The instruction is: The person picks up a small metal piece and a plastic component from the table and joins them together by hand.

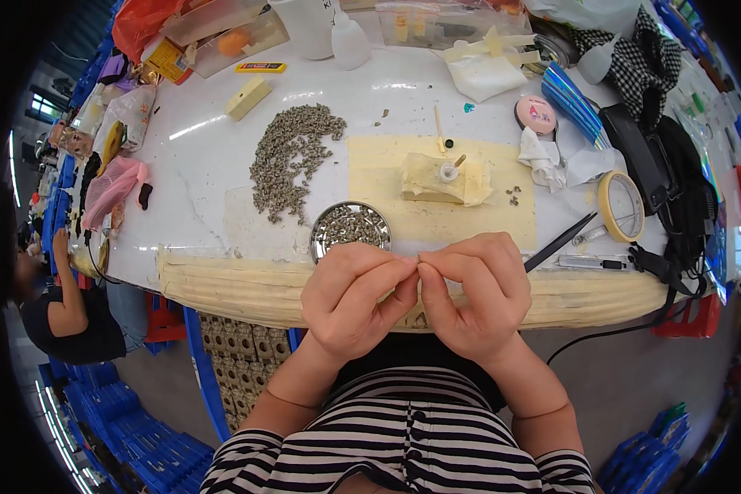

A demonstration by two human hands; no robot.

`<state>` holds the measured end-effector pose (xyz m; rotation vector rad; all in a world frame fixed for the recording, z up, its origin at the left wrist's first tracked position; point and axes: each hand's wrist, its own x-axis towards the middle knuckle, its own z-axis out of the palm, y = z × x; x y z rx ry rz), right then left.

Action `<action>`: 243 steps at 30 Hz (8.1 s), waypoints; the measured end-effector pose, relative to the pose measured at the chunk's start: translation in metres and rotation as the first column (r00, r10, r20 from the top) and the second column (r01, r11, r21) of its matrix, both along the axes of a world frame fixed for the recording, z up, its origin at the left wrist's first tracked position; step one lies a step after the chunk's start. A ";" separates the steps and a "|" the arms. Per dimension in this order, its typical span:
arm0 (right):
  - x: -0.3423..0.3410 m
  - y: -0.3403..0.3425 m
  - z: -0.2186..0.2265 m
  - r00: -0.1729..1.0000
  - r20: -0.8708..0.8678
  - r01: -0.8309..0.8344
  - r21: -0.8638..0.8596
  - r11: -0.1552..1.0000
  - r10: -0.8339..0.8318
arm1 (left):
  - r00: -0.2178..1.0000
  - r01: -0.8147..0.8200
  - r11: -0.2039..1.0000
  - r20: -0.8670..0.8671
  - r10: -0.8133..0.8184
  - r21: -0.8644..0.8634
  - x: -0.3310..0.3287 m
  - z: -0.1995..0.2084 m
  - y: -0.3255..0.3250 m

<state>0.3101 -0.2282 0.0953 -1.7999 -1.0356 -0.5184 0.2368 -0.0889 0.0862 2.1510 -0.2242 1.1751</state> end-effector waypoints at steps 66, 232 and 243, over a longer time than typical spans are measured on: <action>-0.002 -0.009 -0.004 0.780 -0.529 -0.271 0.196 0.942 0.334 | 0.934 0.196 0.905 -0.209 -0.289 -0.377 -0.008 0.008 0.009; -0.011 -0.011 -0.008 0.737 -0.582 -0.232 0.259 0.937 0.344 | 0.993 0.064 0.996 -0.097 -0.070 -0.064 -0.010 -0.002 0.003; -0.005 -0.015 0.003 0.402 -0.783 -0.338 0.355 0.872 0.474 | 0.972 0.193 0.963 -0.098 -0.214 -0.191 -0.010 0.003 0.010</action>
